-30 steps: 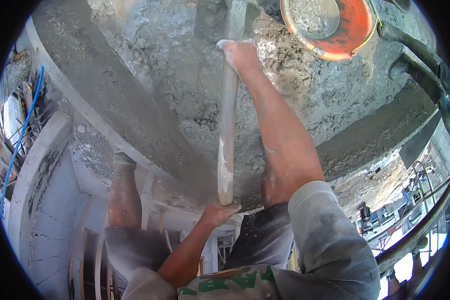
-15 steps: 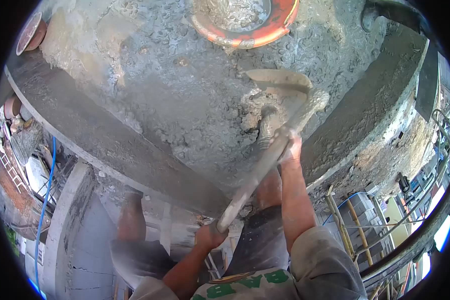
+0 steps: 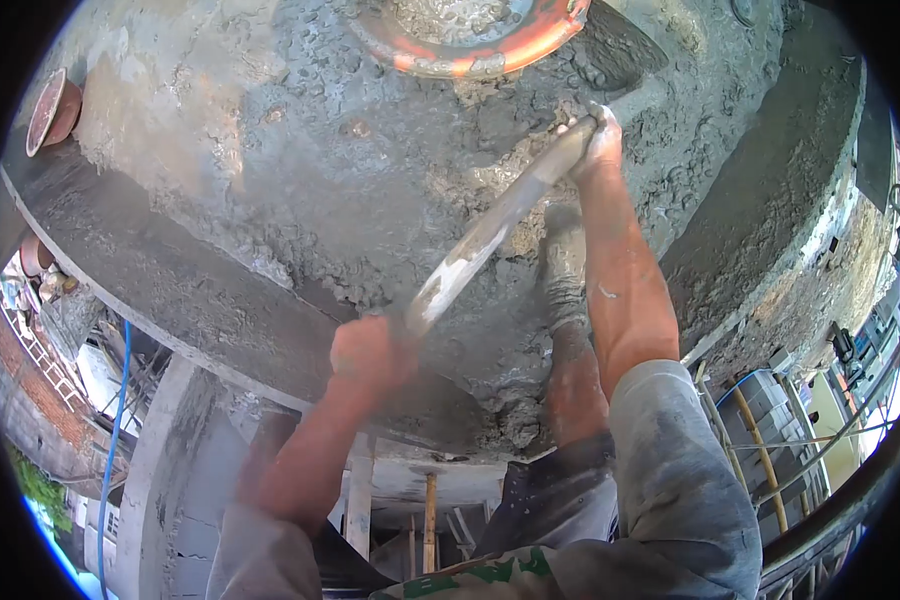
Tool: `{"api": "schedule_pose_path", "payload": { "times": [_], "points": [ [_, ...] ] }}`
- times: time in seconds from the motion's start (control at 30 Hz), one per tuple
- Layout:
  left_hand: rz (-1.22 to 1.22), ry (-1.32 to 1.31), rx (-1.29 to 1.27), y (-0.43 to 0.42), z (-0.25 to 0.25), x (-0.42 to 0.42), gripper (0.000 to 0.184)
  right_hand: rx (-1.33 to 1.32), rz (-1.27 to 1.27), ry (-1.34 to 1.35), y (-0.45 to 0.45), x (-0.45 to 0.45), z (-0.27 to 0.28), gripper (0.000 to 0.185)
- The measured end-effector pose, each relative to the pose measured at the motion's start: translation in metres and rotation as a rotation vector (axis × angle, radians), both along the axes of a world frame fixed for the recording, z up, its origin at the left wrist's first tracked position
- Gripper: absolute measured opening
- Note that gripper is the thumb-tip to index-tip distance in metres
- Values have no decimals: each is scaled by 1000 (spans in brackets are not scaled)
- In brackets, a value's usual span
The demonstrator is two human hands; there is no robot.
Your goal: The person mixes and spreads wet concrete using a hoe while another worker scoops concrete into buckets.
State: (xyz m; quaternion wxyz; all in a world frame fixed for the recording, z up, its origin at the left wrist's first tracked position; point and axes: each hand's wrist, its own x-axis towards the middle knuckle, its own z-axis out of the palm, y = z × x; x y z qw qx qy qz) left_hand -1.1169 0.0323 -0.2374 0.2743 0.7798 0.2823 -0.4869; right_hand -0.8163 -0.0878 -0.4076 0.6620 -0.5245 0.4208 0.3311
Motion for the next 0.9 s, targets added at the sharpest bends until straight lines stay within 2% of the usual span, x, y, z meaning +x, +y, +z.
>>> {"api": "schedule_pose_path", "payload": {
  "times": [0.07,0.1,0.17,0.23,0.3,0.37,0.43,0.5,0.53,0.6,0.67,0.7,0.73,0.77,0.83,0.87,0.9],
  "points": [
    [20,202,-130,-3,37,-15,31,-48,-14,64,-25,-41,-3,22],
    [27,203,-159,-5,53,-29,32,-109,-4,132,-24,-62,20,25],
    [74,231,-161,-22,74,-62,32,-151,55,214,-34,-103,28,32],
    [150,362,-168,-62,87,-112,35,-167,59,349,-47,-141,30,30],
    [268,462,-231,-101,108,-133,42,-219,167,340,-64,-178,41,27],
    [379,521,-351,-129,133,-155,50,-266,204,407,-79,-208,79,27],
    [464,580,-508,-172,149,-203,56,-401,374,411,-95,-238,104,24],
    [549,616,-629,-197,155,-238,62,-429,481,292,-89,-256,130,24],
    [610,580,-635,-201,150,-244,65,-436,522,235,-79,-262,136,23],
    [731,530,-658,-209,150,-241,70,-249,583,274,-47,-252,133,24],
    [772,543,-466,-191,125,-196,71,-51,560,311,-5,-236,112,26],
    [880,325,-267,-199,102,-193,64,-4,555,311,27,-224,93,28],
    [883,250,-108,-195,74,-182,56,-9,734,259,58,-211,64,24],
    [910,254,-104,-203,37,-189,51,129,661,263,80,-201,35,25],
    [867,105,-165,-196,15,-173,51,141,739,236,109,-180,-1,27],
    [831,36,-212,-194,17,-166,51,88,733,248,100,-186,-2,27],
    [868,165,-243,-199,34,-160,50,27,734,266,80,-200,0,28]
  ]
}}
